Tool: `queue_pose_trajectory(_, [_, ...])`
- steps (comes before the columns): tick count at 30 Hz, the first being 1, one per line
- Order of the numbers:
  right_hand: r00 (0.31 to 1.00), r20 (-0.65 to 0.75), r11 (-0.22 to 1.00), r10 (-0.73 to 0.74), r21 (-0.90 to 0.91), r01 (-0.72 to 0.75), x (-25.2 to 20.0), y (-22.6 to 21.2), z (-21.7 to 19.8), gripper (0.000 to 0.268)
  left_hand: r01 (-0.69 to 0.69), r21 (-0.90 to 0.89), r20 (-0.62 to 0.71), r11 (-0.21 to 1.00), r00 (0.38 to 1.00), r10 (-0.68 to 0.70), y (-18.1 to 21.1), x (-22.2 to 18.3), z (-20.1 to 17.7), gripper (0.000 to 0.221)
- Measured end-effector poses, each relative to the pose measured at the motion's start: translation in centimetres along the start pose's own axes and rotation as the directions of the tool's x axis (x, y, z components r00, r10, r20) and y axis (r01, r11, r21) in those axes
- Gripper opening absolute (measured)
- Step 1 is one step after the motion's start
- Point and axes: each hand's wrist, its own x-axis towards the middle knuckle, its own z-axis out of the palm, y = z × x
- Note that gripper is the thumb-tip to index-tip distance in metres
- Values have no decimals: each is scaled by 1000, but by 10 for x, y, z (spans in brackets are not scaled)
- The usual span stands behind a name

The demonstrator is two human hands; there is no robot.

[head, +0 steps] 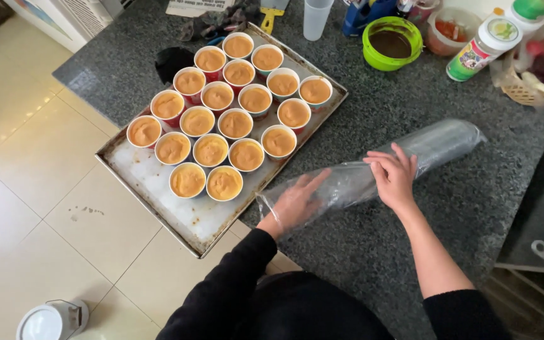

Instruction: Placing plastic lids on individual dessert cups arranged on a metal tray.

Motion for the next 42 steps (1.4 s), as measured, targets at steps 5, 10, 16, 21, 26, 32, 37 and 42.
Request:
queue_pose_trajectory(5, [996, -85, 993, -30, -115, 20, 2, -3, 6, 25, -3, 118, 61, 993, 998, -4, 8, 23, -3, 86])
queue_pose_trajectory(10, [991, -119, 989, 57, -131, -73, 7, -7, 4, 36, -10, 133, -10, 991, 1000, 12, 32, 13, -18, 59])
queue_pose_trajectory(16, [995, -49, 990, 89, -106, -94, 15, 4, 2, 28, -31, 363, 70, 931, 998, 6, 43, 19, -5, 88])
queue_pose_trajectory(21, [991, -37, 988, 128, -86, -131, 14, -15, -6, 29, -203, 257, 14, 945, 978, 206, 41, 36, -7, 50])
queue_pose_trajectory(26, [987, -82, 983, 140, -111, -148, 14, -2, 4, 28, -282, 358, -98, 890, 937, 336, 40, 32, -12, 35])
queue_pose_trajectory(32, [986, -78, 982, 145, -114, -154, 16, -4, 2, 28, -85, 268, -19, 960, 995, 93, 22, 52, 21, 53])
queue_pose_trajectory(37, [985, -62, 981, 164, -97, -169, 18, -4, -2, 32, -121, 265, -117, 957, 981, 157, 22, 57, 25, 32])
queue_pose_trajectory(42, [985, -67, 978, 157, -126, -164, 24, 17, -7, 33, -150, 240, -228, 959, 952, 205, 32, 34, -8, 41])
